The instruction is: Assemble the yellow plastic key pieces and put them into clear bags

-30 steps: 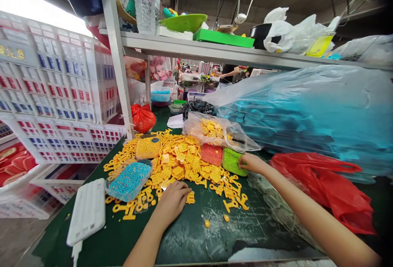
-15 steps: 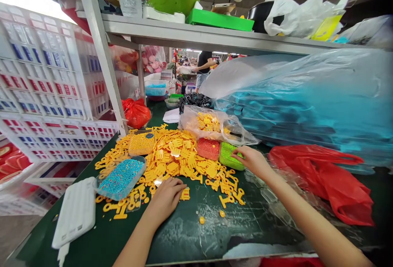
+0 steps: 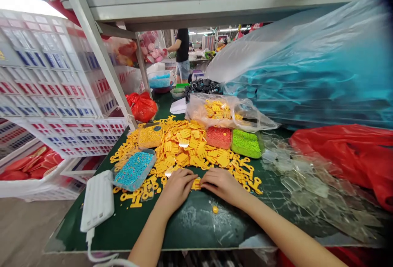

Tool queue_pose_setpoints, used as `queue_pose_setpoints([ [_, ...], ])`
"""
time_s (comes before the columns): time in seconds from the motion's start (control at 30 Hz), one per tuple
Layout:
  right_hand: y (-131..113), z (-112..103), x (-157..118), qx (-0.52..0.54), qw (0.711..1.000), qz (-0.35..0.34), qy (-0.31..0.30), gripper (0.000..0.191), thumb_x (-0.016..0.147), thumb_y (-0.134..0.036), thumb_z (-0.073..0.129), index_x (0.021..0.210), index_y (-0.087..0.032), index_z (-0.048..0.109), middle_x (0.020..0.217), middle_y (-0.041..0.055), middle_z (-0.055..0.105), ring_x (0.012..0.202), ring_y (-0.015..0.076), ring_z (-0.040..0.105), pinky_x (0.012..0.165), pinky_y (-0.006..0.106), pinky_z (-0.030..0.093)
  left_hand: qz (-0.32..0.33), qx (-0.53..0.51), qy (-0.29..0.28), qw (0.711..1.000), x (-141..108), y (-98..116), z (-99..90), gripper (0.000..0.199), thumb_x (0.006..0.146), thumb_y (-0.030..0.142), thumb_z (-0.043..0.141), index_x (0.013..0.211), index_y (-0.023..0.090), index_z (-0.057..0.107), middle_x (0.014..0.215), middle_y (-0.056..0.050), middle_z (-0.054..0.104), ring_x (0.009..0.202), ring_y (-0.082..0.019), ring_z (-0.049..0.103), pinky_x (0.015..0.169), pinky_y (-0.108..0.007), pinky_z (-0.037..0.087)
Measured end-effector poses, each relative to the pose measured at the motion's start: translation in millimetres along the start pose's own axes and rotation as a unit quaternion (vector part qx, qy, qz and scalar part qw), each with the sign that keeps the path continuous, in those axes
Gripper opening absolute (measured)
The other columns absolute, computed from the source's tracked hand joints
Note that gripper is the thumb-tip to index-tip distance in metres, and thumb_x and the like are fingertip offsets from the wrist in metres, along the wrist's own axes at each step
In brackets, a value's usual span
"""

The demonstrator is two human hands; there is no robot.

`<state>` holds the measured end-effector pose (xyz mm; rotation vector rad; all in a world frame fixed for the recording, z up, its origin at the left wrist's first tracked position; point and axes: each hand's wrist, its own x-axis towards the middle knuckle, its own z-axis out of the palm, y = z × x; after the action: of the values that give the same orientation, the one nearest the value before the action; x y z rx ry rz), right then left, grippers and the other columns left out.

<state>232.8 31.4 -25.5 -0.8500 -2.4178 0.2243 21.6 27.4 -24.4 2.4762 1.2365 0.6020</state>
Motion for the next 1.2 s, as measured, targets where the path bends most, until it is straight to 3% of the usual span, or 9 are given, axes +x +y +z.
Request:
queue_pose_setpoints([
  [0.5,-4,6,-3,0.087,0.994,0.07,-0.008,0.011,0.091,-0.028,0.064,0.086,-0.019,0.069,0.086,0.0038,0.069,0.088,0.0196,0.056,0.074,0.03,0.045,0.027,-0.016,0.027,0.999,2,-3,2.3,0.021,0.098,0.022,0.049,0.113,0.019,0.063,0.106,-0.007,0.07,0.099,-0.022,0.062,0.089,-0.039,0.051],
  [0.9,-10,11,-3,0.053,0.997,0.063,0.01,0.012,0.09,-0.028,0.066,0.083,-0.02,0.073,0.081,0.003,0.067,0.082,0.0183,0.054,0.072,0.03,0.043,0.024,-0.013,0.017,0.999,3,0,1.2,0.019,0.096,0.017,0.05,0.11,0.018,0.063,0.104,-0.006,0.07,0.098,-0.022,0.062,0.088,-0.038,0.05],
  [1.2,-10,12,-5,0.055,0.996,0.059,0.026,0.014,0.091,-0.028,0.063,0.091,-0.022,0.076,0.082,0.0035,0.067,0.081,0.0185,0.052,0.072,0.031,0.044,0.025,-0.008,0.017,1.0,3,0,1.0,0.017,0.097,0.019,0.05,0.107,0.019,0.064,0.105,-0.006,0.069,0.097,-0.021,0.062,0.087,-0.037,0.05],
])
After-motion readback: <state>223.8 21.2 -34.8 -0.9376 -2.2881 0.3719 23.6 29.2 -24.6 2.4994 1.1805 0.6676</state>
